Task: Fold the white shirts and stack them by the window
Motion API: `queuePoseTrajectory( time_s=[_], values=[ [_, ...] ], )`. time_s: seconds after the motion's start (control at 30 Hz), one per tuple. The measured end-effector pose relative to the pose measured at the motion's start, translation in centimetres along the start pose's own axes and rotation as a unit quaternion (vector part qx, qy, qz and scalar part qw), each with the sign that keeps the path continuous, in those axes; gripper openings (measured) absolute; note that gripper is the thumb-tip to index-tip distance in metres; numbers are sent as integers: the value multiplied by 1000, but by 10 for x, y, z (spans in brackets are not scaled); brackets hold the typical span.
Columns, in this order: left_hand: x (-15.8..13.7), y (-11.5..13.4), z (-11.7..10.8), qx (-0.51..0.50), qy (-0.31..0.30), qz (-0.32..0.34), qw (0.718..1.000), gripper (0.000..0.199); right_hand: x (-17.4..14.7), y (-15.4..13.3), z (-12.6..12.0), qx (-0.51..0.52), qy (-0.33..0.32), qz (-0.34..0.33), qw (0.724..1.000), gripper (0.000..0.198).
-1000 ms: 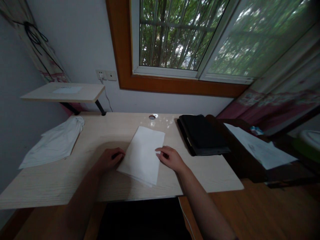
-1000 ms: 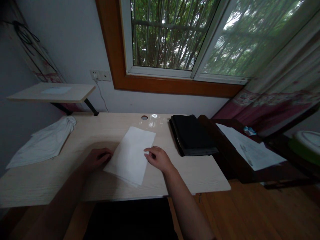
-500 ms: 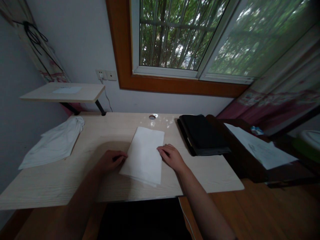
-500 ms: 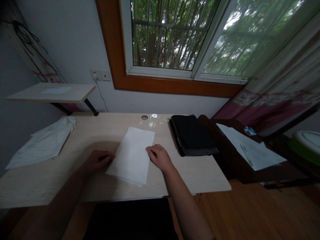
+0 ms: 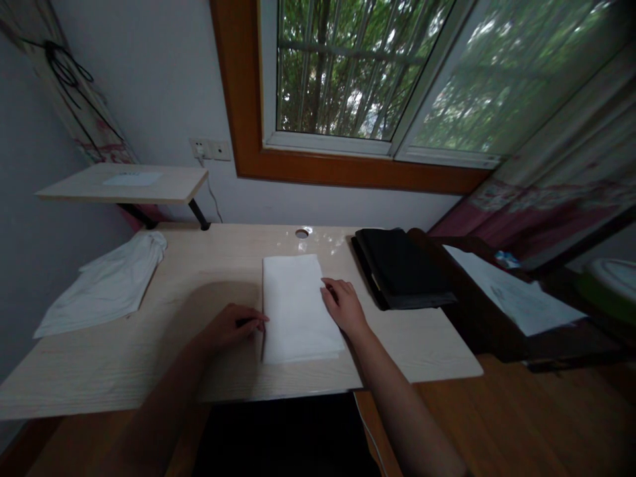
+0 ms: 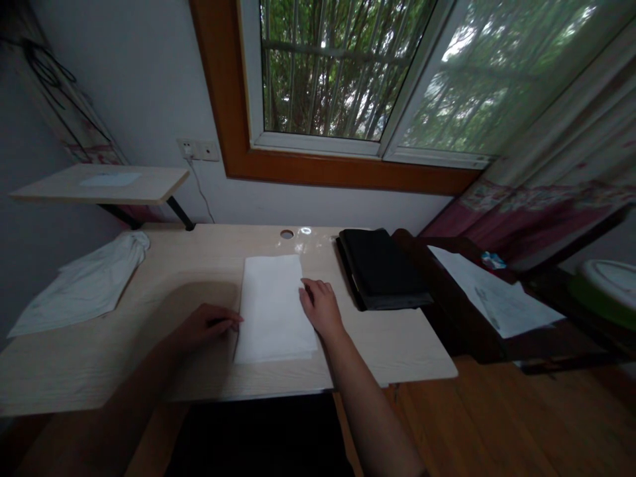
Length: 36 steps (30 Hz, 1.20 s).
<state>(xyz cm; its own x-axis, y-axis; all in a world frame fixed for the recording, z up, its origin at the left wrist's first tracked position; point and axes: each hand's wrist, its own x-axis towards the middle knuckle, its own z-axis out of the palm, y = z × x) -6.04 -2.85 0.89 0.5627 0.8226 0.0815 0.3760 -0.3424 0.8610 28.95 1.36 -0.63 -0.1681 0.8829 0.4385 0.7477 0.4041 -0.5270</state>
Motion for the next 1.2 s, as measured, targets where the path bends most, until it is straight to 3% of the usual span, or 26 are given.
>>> queuePoseTrajectory(
  time_s=[0.1, 0.33, 0.6, 0.9, 1.2],
  values=[
    [1, -3, -1, 31, 36, 2, 999, 30, 0, -1, -1, 5, -6, 13, 1000, 38],
    [1, -4, 0, 81, 43, 23, 996, 29, -1, 0, -4, 85, -46, 52, 994, 42],
    [6, -6, -3, 139, 29, 106, 984, 29, -5, -4, -8, 215, -39, 108, 970, 44],
    [7, -2, -5, 119, 28, 92, 988, 28, -8, 2, -2, 128, -105, 58, 984, 30],
    [7, -8, -9, 84, 104, 38, 990, 28, -4, 0, 2, 0, -40, 22, 999, 38]
  ],
)
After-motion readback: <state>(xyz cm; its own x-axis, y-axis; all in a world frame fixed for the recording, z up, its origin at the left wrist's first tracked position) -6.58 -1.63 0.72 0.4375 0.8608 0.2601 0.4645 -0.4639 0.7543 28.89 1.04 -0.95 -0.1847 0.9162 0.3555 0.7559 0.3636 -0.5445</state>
